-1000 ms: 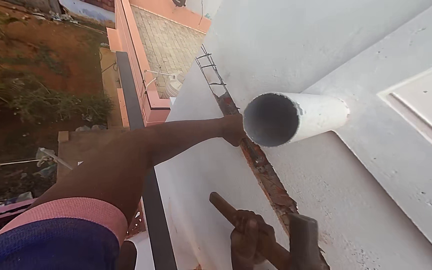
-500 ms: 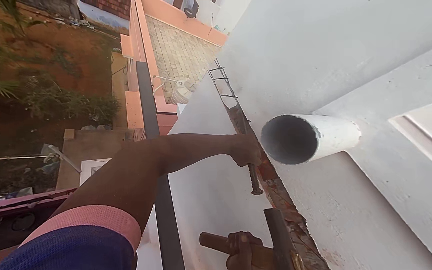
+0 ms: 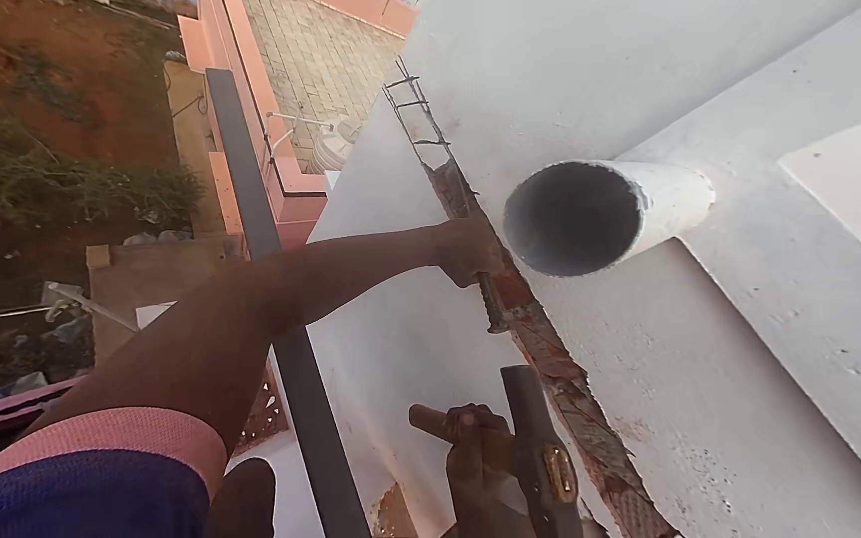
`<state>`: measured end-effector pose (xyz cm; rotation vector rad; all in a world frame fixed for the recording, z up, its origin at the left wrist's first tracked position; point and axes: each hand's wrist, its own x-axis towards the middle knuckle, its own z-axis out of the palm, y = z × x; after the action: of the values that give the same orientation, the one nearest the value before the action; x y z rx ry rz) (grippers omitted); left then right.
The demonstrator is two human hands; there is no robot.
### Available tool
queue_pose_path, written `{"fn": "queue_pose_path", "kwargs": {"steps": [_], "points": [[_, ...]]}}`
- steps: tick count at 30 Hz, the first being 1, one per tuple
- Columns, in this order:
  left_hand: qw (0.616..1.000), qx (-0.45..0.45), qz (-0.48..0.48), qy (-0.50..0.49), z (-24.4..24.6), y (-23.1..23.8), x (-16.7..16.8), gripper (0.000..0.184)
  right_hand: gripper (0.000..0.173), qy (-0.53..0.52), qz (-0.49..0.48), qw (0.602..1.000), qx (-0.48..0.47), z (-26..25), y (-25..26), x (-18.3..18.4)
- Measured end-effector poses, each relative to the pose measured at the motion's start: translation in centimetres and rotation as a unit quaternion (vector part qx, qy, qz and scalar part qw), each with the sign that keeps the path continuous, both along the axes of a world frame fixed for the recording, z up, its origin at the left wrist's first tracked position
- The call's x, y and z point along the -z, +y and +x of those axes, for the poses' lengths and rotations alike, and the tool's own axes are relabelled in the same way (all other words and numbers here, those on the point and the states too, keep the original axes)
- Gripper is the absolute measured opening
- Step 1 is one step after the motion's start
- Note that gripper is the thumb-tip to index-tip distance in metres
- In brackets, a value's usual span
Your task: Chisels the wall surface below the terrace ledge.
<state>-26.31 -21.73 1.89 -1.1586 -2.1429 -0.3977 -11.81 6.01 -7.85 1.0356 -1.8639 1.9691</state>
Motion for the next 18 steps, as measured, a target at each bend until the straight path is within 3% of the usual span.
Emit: {"fn": "queue_pose_path", "kwargs": {"steps": [2, 5, 11, 18], "points": [[1.000, -0.018, 0.012, -0.018, 0.9, 0.0, -0.6, 0.014, 0.009, -0.028, 0.001, 1.000, 0.000, 0.1, 0.3, -0.4], [0.998, -0.057, -0.006, 0.014, -1.8, -0.2, 0.0, 0.017, 0.011, -0.022, -0.010, 1.000, -0.013, 0.2, 0.0, -0.9], [0.990, 0.032, 0.092, 0.099, 0.2, -0.3, 0.6, 0.015, 0.014, -0.008, 0.002, 1.000, -0.008, 0.0, -0.4, -0.6], [0.990, 0.074, 0.061, 0.107, 0.1, 0.2, 1.5, 0.013, 0.018, 0.032, 0.065, 0.996, 0.045, 1.1, -0.7, -1.0]]}}
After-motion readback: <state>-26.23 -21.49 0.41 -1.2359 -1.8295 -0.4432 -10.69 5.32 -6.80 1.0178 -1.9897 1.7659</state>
